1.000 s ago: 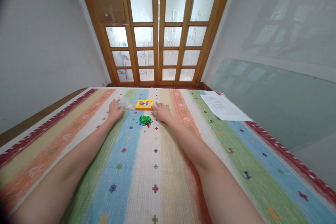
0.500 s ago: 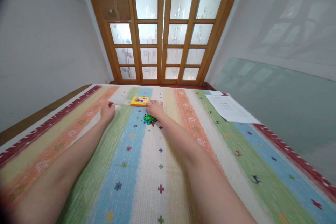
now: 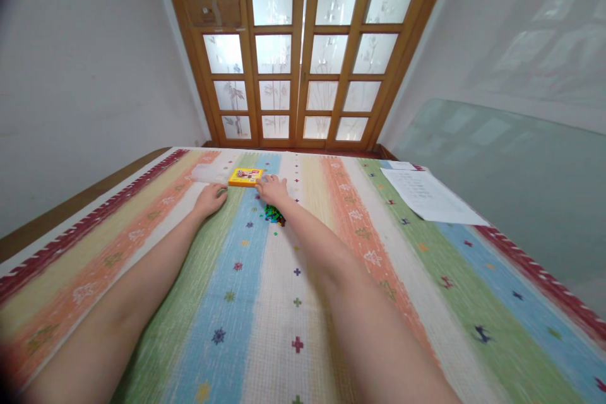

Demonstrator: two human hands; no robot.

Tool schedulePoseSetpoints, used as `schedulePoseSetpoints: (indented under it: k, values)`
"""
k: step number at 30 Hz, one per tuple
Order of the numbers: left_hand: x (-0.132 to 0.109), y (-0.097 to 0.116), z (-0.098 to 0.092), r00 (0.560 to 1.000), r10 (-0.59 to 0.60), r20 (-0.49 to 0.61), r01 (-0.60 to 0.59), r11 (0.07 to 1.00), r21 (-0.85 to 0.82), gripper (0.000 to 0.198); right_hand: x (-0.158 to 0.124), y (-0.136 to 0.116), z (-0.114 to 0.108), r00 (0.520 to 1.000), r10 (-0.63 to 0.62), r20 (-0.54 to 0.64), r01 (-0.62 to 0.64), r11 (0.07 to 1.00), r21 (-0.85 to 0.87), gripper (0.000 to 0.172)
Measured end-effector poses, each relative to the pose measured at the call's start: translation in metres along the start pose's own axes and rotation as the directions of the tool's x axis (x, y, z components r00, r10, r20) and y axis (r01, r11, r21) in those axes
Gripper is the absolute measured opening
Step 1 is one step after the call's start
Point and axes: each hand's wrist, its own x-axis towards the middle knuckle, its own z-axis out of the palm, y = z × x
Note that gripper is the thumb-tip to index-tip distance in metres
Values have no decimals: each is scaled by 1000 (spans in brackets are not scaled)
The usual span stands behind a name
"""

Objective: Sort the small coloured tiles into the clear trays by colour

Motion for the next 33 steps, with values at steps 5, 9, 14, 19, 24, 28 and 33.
schedulePoseSetpoints:
  k: [5,9,14,19,24,28,33]
  values:
    - [-19,50,0,979,189,74,-181,978,-101,42,-3,29,-10,994,-35,-99,59,966,251,56]
    - [-33,106,5,920,318,228,-283,943,-172,62,-44,73,-24,967,44,-251,90,864,496,58]
    - [-43,158,22,870,409,274,-371,911,-182,89,-116,122,-25,946,243,-215,-22,709,705,57]
    - [-48,201,43,867,421,265,-390,906,-163,100,-142,138,-11,916,379,-133,-101,538,837,54]
    - [-52,233,47,877,430,214,-392,898,-201,81,-140,128,-7,944,306,-123,-72,557,828,53]
    - [-59,247,45,849,479,223,-448,877,-176,74,-139,127,-7,925,353,-138,-65,506,860,56]
    - [-63,263,51,855,479,200,-468,878,-102,56,-138,127,-5,921,363,-143,-54,482,875,51]
